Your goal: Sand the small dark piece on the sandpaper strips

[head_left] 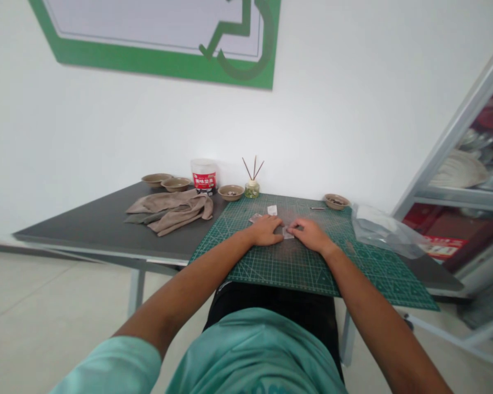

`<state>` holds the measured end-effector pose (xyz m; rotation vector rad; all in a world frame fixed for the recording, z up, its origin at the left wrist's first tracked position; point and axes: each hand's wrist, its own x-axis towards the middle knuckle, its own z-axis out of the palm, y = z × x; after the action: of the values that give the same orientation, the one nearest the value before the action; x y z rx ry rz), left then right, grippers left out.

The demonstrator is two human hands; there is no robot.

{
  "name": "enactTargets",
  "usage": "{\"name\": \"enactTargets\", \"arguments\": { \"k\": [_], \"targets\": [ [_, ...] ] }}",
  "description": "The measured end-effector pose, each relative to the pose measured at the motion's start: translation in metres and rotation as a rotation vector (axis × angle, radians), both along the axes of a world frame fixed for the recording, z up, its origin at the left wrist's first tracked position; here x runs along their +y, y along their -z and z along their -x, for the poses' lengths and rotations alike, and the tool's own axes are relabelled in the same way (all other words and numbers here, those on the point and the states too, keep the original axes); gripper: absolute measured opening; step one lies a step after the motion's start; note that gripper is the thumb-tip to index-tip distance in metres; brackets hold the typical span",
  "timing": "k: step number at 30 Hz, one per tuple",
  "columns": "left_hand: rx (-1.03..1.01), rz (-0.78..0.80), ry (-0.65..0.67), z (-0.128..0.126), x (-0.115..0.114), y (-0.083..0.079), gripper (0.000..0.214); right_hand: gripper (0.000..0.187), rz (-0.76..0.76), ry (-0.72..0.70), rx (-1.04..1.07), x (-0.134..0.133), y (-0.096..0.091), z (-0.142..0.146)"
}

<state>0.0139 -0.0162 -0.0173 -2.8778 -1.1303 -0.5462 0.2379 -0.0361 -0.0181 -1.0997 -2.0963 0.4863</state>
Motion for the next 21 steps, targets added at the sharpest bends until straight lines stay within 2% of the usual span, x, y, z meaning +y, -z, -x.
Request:
{"name": "enactTargets", "arguments": {
  "k": [4, 10, 17, 21],
  "targets": [
    [-0.118, -0.096, -0.006, -0.005, -0.008, -0.011, 0.040, 0.026, 0.076, -0.017, 0.289, 0.008, -0.001, 0.006],
    [-0.258, -0.177, -0.018, -0.016, -0.010, -0.016, 0.030, 0.028, 0.271, -0.163, 0.591, 0.009, 0.004, 0.007],
    [-0.321, -0.169, 0.109, -0.015, -0.007, -0.015, 0.029, 0.032, 0.458, -0.249, 0.779, 0.001, -0.002, 0.009],
    [-0.345, -0.142, 0.136, -0.015, -0.008, -0.018, 0.032, 0.035, 0.519, -0.265, 0.837, -0.004, -0.004, 0.009]
  ]
}}
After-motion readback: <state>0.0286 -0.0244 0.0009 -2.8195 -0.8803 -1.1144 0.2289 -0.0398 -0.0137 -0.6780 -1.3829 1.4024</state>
